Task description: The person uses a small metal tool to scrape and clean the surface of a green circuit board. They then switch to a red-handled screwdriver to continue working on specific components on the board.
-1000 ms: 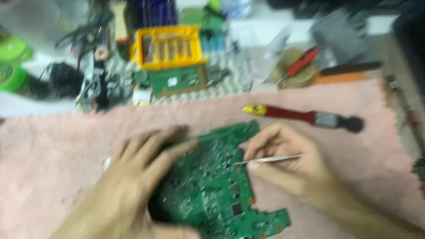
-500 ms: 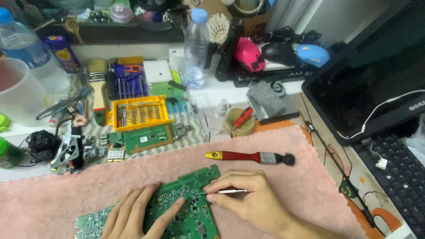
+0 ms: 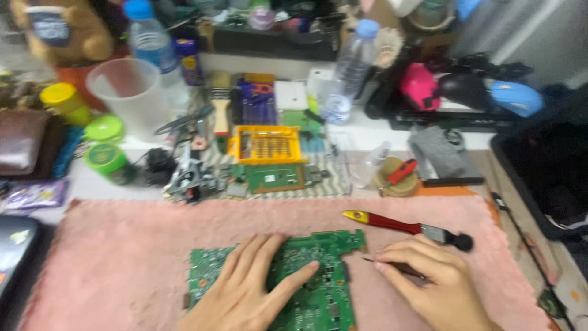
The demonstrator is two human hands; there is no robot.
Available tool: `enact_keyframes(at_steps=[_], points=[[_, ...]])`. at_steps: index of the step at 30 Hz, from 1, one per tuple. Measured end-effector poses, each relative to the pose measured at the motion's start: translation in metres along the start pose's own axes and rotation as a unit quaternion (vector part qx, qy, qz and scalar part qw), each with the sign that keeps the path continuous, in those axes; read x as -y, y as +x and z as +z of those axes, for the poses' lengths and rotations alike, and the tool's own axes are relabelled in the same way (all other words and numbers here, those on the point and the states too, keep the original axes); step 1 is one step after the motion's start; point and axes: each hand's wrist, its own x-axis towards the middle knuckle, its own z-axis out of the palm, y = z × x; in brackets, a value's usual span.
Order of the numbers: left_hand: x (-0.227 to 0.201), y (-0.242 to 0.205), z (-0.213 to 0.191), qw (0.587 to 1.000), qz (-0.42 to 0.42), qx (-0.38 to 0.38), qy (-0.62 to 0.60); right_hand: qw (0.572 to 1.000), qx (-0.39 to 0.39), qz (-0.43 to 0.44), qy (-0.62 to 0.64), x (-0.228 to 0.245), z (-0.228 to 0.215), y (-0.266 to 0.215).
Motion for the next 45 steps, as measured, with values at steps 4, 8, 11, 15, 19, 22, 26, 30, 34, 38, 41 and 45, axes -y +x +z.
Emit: enact_keyframes(at_steps=[4,8,11,15,19,22,26,30,34,38,41,45], points=[[0.005,0.008,-0.021,0.994,0.023,0.052,-0.096,1.000,0.005,-0.001,-0.013,0.026,-0.001,0.035],[0.005,0.009,-0.017,0.984,0.012,0.077,-0.160,0.993,0.103,-0.025,-0.041,0.029,0.004,0.083],[0.010,0.017,-0.027,0.981,0.012,0.046,-0.186,0.977,0.201,-0.032,-0.059,0.031,0.020,0.128],[0.016,0.029,-0.053,0.961,-0.012,-0.060,-0.270,0.956,0.276,-0.033,-0.093,0.042,0.046,0.191],[0.019,0.029,-0.044,0.959,-0.028,-0.097,-0.265,0.951,0.277,-0.095,-0.102,0.024,0.079,0.237],[0.017,0.030,-0.030,0.950,-0.036,-0.149,-0.273,0.950,0.266,-0.140,-0.089,0.015,0.097,0.259],[0.014,0.028,-0.015,0.940,-0.030,-0.156,-0.304,0.945,0.276,-0.146,-0.096,0.012,0.113,0.269],[0.013,0.028,-0.017,0.937,-0.041,-0.140,-0.318,0.939,0.279,-0.189,-0.069,0.004,0.127,0.270],[0.013,0.027,-0.018,0.936,-0.045,-0.140,-0.319,0.937,0.284,-0.189,-0.074,0.007,0.132,0.272],[0.013,0.028,-0.021,0.940,-0.040,-0.137,-0.310,0.933,0.306,-0.171,-0.088,0.010,0.132,0.274],[0.014,0.028,-0.024,0.941,-0.038,-0.135,-0.308,0.926,0.322,-0.161,-0.113,0.012,0.132,0.275],[0.015,0.027,-0.028,0.939,-0.039,-0.131,-0.317,0.917,0.343,-0.133,-0.154,0.021,0.130,0.278]])
